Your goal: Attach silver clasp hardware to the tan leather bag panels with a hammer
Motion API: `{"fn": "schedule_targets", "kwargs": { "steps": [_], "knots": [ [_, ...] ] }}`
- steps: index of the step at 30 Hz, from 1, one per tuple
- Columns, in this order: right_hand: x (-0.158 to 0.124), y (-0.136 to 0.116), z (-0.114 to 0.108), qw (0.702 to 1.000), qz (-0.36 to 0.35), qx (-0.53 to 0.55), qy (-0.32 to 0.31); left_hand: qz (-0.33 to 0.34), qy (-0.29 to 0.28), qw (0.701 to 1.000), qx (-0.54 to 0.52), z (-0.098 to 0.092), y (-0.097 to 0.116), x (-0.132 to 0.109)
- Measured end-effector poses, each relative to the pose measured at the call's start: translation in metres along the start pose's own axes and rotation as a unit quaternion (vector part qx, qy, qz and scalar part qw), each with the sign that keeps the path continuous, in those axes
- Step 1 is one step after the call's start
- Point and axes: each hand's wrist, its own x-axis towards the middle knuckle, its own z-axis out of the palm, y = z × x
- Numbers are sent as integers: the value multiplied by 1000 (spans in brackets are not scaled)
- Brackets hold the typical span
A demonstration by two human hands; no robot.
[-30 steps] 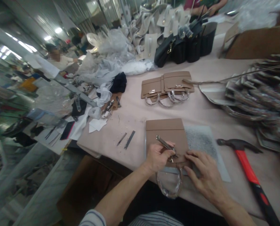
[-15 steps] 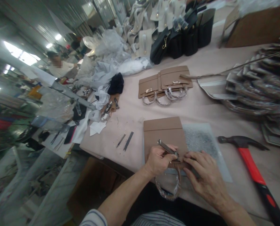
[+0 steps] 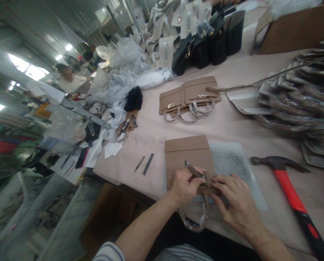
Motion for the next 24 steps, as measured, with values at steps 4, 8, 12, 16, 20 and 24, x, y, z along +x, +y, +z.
{"fn": "schedule_targets", "kwargs": {
  "steps": [4, 8, 12, 16, 20, 24],
  "knots": [
    [-1, 0, 1, 1000, 0, 0, 4, -25, 3, 999, -37, -2, -2, 2],
    [-1, 0, 1, 1000, 2, 5, 1, -31, -11, 997, -64, -4, -2, 2],
    [-1, 0, 0, 1000, 3, 6, 6, -38, -30, 998, -50, -3, -3, 1],
    [-1, 0, 0, 1000, 6, 7, 1, -24, -25, 999, -14, 1, -1, 1],
    [-3, 1, 1, 1000, 8, 7, 1, 5, -4, 1000, 1, 2, 0, 1],
    [-3, 2, 2, 1000, 9, 3, 0, -15, -1, 1000, -1, 1, -1, 1]
  ]
}}
